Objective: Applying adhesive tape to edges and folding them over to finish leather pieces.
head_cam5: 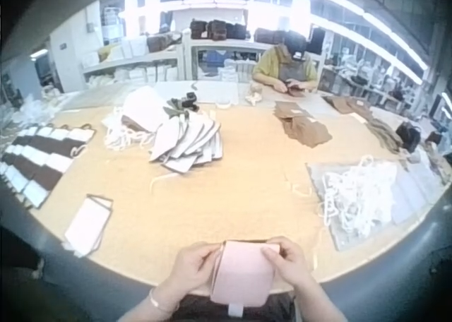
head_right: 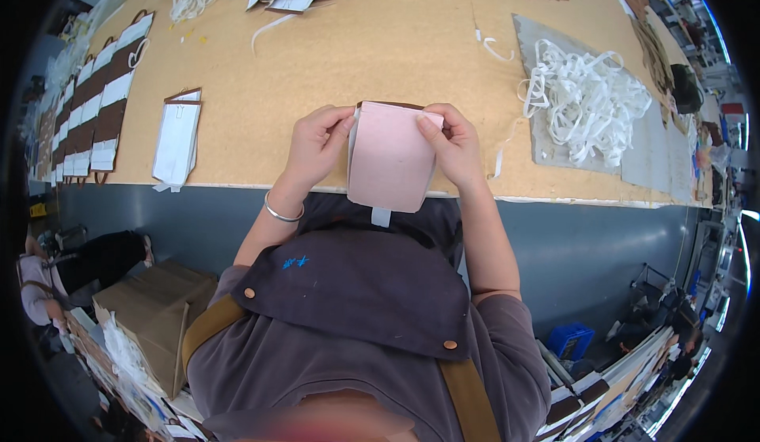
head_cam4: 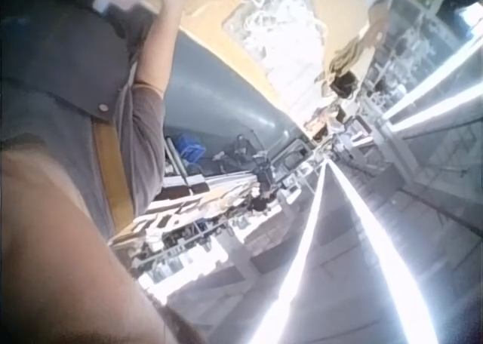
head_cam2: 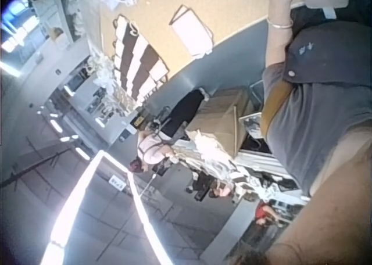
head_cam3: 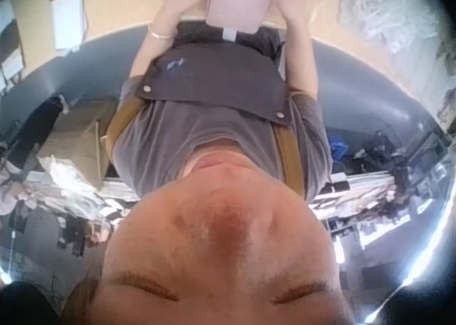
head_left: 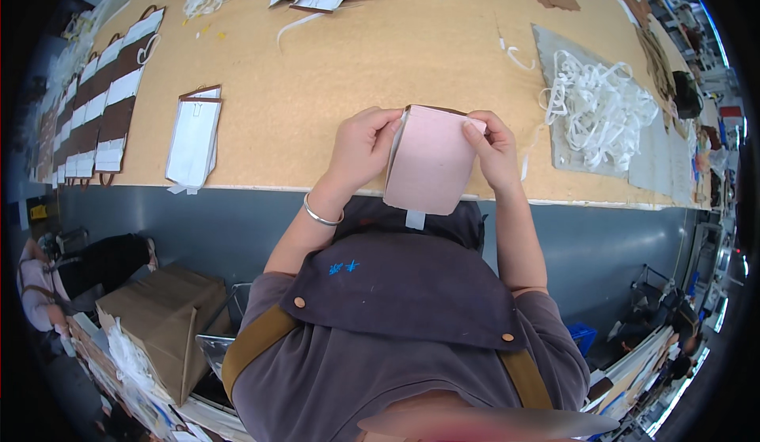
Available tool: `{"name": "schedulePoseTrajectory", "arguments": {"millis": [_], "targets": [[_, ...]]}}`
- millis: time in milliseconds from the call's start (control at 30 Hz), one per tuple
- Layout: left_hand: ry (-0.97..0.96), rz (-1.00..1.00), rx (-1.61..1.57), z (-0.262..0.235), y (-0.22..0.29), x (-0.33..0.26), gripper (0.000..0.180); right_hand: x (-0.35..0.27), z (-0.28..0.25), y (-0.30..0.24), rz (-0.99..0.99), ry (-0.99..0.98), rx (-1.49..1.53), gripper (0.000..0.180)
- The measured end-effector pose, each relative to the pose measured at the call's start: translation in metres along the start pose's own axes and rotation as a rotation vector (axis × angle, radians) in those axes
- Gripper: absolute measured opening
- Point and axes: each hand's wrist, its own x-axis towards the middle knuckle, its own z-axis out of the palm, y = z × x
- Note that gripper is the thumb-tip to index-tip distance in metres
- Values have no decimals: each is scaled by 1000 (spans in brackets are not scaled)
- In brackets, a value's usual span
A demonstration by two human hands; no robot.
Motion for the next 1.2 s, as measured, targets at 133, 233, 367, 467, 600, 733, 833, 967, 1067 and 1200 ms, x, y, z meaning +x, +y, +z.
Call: {"name": "schedulePoseTrajectory", "arguments": {"millis": [133, 233, 367, 467, 600, 733, 833, 967, 1067, 1200], "targets": [[149, -121, 255, 3, 2, 1, 12, -4, -9, -4, -60, -68, 30, 12], [210, -249, 328, -7, -30, 3, 14, -7, -32, -15, -149, -63, 471, 17], [183, -203, 754, -26, -27, 5, 28, -13, -83, -46, -135, 208, 519, 26], [127, 98, 860, -30, -30, 21, 40, -7, -98, -48, -11, 239, 146, 26], [-268, 89, 825, -19, -25, 37, 50, 10, -93, -11, 0, 162, -593, 31], [-353, -467, 948, -17, 8, 28, 55, 14, -73, -5, -535, 520, -1469, 38], [-258, -304, 1145, -17, 7, 10, 53, 15, -42, 2, -493, 203, -1052, 38], [-312, 414, 998, 0, -11, -13, 46, 12, 18, 12, -219, -153, -771, 31], [-363, 253, 910, 5, -8, -25, 41, 14, 27, 25, -159, -236, -804, 28], [-309, 263, 898, 5, -9, -27, 40, 19, 31, 23, -162, -234, -846, 30]]}}
